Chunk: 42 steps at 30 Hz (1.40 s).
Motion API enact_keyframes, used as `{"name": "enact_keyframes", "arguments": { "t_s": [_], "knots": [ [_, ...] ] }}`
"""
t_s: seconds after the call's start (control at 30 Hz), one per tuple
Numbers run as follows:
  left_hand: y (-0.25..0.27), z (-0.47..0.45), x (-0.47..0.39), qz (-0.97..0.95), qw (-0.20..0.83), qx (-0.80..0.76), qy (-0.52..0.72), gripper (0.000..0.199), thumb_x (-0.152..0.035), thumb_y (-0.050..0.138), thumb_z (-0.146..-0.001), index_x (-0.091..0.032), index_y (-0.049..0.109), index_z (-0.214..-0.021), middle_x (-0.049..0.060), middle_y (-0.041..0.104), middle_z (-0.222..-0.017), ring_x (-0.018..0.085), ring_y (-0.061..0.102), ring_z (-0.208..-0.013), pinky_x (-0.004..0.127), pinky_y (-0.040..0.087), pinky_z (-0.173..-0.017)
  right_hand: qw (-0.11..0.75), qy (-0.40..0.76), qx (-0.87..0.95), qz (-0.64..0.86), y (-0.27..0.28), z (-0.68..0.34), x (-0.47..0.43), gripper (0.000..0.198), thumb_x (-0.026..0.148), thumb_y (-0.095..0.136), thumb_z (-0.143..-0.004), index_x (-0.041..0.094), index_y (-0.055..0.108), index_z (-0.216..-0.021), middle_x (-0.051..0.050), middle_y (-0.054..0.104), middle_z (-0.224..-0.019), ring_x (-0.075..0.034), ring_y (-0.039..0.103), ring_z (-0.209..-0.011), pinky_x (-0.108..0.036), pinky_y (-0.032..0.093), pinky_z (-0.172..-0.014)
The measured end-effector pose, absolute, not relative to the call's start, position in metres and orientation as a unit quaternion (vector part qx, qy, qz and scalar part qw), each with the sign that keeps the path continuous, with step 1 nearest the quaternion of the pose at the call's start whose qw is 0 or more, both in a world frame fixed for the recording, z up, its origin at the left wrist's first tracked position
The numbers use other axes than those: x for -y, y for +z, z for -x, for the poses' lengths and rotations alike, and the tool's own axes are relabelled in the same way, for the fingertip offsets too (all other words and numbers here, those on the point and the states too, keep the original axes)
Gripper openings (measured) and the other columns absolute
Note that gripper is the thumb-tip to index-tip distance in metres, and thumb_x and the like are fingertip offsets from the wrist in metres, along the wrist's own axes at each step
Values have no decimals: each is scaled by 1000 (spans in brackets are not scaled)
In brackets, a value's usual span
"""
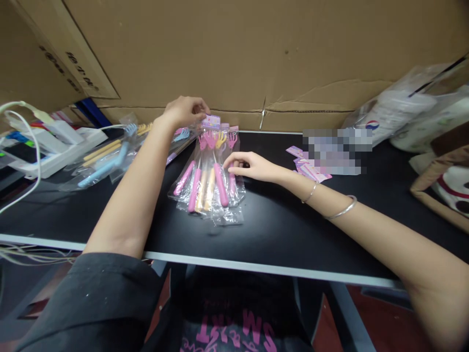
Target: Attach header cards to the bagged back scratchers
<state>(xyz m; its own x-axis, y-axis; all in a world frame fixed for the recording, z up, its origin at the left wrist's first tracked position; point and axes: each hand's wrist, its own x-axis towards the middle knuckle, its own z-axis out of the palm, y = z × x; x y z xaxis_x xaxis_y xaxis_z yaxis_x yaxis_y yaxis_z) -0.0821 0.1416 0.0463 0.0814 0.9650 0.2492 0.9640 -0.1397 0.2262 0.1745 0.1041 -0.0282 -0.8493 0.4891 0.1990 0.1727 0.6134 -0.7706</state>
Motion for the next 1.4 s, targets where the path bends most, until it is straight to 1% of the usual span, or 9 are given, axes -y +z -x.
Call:
{"name": "enact_keyframes", "arguments": {
  "t_s": [0.17,0.33,0.47,0.8,1.0,1.17,1.27,1.33,1.4],
  "knots": [
    [30,82,-155,-750,2,-649,126,38,-36,54,-84,-26,65,-119,3,73,-112,20,65,-105,30,47,-93,187,365,894,181,-31,-174,-104,25,28,58,-87,11,69,-102,1,58,-72,-10,49,-65,-25,38,-63],
    [30,76,-156,-779,20,-622,71,45,-37,49,-83,-24,64,-123,3,70,-122,19,64,-110,28,46,-97,192,406,880,152,-30,-176,-107,22,29,57,-88,11,68,-96,-3,65,-82,-11,55,-72,-25,42,-67],
    [43,67,-149,-788,25,-615,17,50,-42,47,-84,-21,63,-127,4,66,-128,22,61,-116,30,44,-101,195,420,871,163,-29,-176,-107,20,28,57,-88,11,67,-95,-2,65,-78,-11,55,-69,-25,42,-66],
    [77,51,-118,-795,57,-603,13,50,-50,54,-80,-26,65,-122,3,69,-118,25,63,-110,31,44,-97,200,424,865,178,-29,-176,-105,15,21,55,-87,13,66,-91,-1,64,-73,-10,57,-66,-24,44,-65],
    [70,65,-80,-766,8,-643,12,44,-47,52,-80,-30,68,-117,1,71,-112,26,63,-110,31,42,-98,216,420,861,189,-32,-174,-103,13,19,54,-87,13,65,-89,0,63,-71,-10,57,-65,-24,43,-65],
    [54,91,-40,-707,-58,-704,-37,48,-54,45,-85,-32,66,-121,4,73,-109,30,66,-106,29,43,-82,220,417,860,194,-33,-174,-102,13,16,54,-86,13,65,-89,0,63,-72,-10,57,-66,-24,44,-66],
    [43,104,-22,-690,-62,-716,-81,55,-59,32,-90,-28,61,-124,9,71,-118,33,66,-104,28,36,-64,221,415,861,195,-34,-173,-102,13,16,53,-86,14,65,-88,0,63,-71,-10,57,-65,-24,44,-66],
    [36,109,-14,-676,-64,-727,-101,59,-62,26,-91,-25,59,-124,11,70,-121,32,65,-107,27,31,-60,222,415,860,197,-34,-173,-102,13,17,53,-86,14,65,-88,0,64,-71,-10,57,-65,-24,44,-66],
    [30,113,-10,-667,-49,-736,-102,63,-67,23,-91,-26,56,-126,10,70,-120,32,65,-109,27,31,-59,223,415,859,200,-34,-173,-102,13,18,54,-86,14,65,-88,0,64,-71,-10,57,-65,-24,44,-65]
  ]
}}
